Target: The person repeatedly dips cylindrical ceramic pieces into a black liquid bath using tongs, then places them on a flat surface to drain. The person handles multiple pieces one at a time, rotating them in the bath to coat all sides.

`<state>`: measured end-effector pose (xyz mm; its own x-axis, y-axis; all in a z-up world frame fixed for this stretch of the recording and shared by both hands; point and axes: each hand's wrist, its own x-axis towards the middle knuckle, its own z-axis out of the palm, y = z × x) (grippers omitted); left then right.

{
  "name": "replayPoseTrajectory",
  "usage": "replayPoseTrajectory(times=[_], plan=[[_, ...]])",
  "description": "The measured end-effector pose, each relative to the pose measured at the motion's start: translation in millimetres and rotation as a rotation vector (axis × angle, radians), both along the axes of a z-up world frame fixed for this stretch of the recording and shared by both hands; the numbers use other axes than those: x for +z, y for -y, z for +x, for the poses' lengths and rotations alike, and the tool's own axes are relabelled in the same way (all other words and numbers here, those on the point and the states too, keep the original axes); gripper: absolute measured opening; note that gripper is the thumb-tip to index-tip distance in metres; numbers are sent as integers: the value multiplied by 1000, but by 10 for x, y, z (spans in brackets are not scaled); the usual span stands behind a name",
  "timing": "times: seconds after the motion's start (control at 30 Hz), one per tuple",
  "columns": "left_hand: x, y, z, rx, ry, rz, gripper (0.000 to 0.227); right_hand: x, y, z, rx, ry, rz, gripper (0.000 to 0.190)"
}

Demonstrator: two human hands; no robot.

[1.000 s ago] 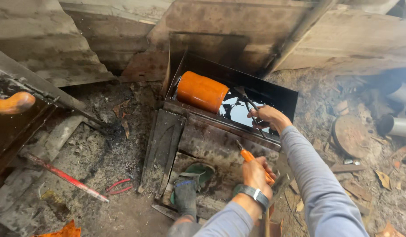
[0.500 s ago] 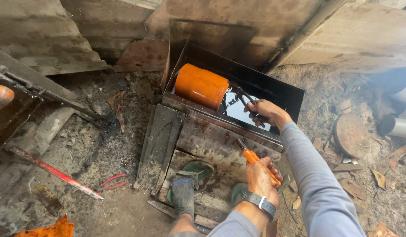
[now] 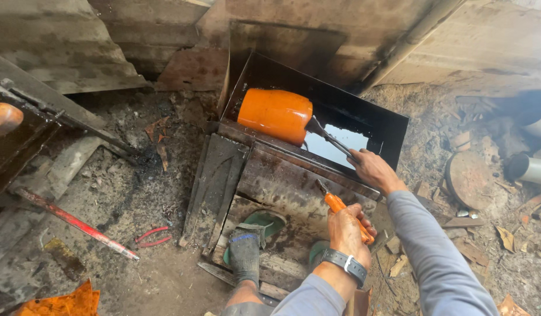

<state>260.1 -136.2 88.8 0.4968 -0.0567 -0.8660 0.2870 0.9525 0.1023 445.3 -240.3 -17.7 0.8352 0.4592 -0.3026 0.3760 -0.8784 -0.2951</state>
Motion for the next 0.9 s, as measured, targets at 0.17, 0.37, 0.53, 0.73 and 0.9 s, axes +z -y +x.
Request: replayPoseTrajectory(times=[0.17, 0.37, 0.53, 0.73, 0.9], plan=[[34, -20, 6, 21, 21, -20, 8, 182, 193, 27, 34, 95, -246, 37], [76, -4, 15, 26, 1, 5, 12, 468, -138, 347, -107, 85, 67, 36], [34, -16, 16, 47, -6, -25, 14, 372, -630, 655, -494, -335, 178, 36], [55, -91, 67, 54, -29, -55, 18, 146, -784, 676, -218, -47, 49, 35], [121, -144, 78, 66, -38, -91, 20, 206, -480, 452, -157, -57, -25, 33]])
